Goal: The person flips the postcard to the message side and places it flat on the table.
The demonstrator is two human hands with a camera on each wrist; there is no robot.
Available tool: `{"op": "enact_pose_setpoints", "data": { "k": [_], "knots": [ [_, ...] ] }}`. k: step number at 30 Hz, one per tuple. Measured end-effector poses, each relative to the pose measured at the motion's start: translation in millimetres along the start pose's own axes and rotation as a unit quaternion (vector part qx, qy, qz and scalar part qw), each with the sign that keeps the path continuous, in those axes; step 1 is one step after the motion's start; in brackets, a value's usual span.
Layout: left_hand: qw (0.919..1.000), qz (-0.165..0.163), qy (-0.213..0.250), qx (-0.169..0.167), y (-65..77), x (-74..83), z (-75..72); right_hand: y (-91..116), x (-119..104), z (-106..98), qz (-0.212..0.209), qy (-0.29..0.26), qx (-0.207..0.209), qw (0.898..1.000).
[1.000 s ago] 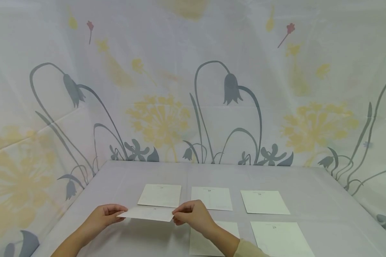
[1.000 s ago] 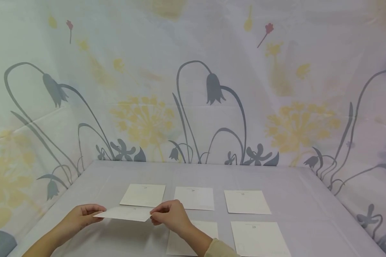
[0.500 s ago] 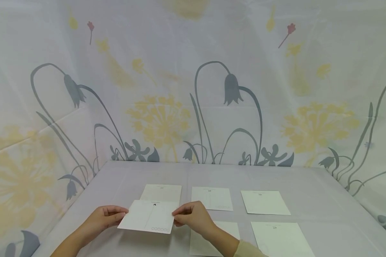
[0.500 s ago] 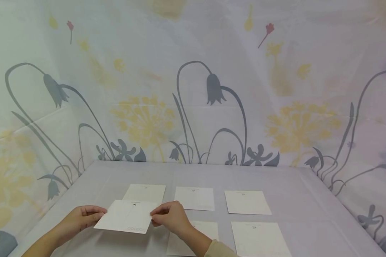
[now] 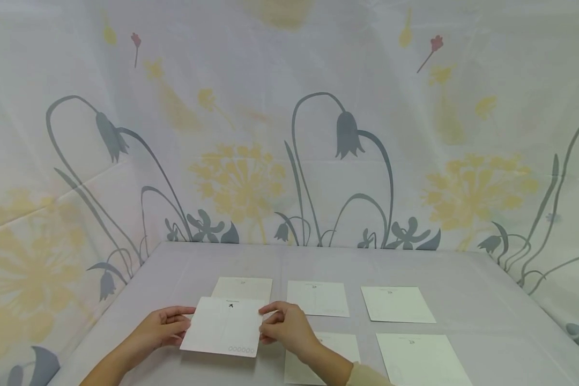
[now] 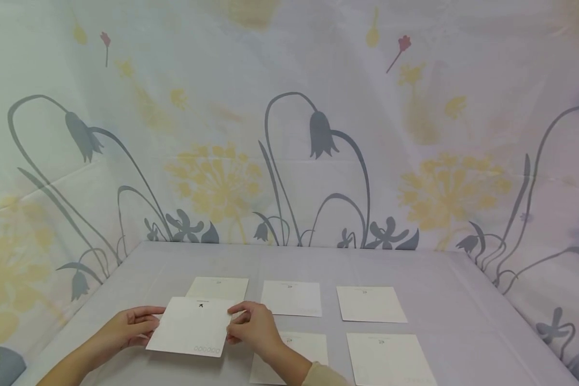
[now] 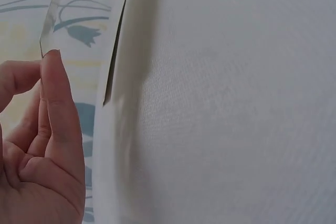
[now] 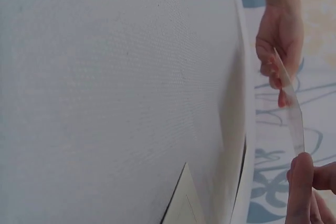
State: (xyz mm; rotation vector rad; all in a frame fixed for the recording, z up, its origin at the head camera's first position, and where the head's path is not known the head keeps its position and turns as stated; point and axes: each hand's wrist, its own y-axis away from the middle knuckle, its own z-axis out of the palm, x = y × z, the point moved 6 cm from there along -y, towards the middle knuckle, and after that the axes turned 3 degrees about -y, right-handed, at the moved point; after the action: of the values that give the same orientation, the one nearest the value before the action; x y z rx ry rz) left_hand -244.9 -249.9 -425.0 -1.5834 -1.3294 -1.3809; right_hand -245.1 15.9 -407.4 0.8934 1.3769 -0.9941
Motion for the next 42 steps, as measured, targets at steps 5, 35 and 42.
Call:
{"op": "enact_pose_setpoints", "data": {
  "k": [5, 35, 42],
  "knots": [
    [0.9996, -0.004, -0.027, 0.011, -1.3, -1.8, 1.3, 0.5, 5.2, -0.3, 0.006, -0.01, 0.023, 1.0],
    [0.9891, -0.037, -0.141, 0.025, 1.4, -7.7, 12.1, 8.5, 32.3, 5.4, 0.094, 0.034, 0.034, 0.994],
    [0.9889, -0.031, -0.145, 0.013, 0.8, -8.0, 11.8, 7.9, 34.3, 6.7, 0.109, 0.043, 0.024, 0.993]
  ]
}}
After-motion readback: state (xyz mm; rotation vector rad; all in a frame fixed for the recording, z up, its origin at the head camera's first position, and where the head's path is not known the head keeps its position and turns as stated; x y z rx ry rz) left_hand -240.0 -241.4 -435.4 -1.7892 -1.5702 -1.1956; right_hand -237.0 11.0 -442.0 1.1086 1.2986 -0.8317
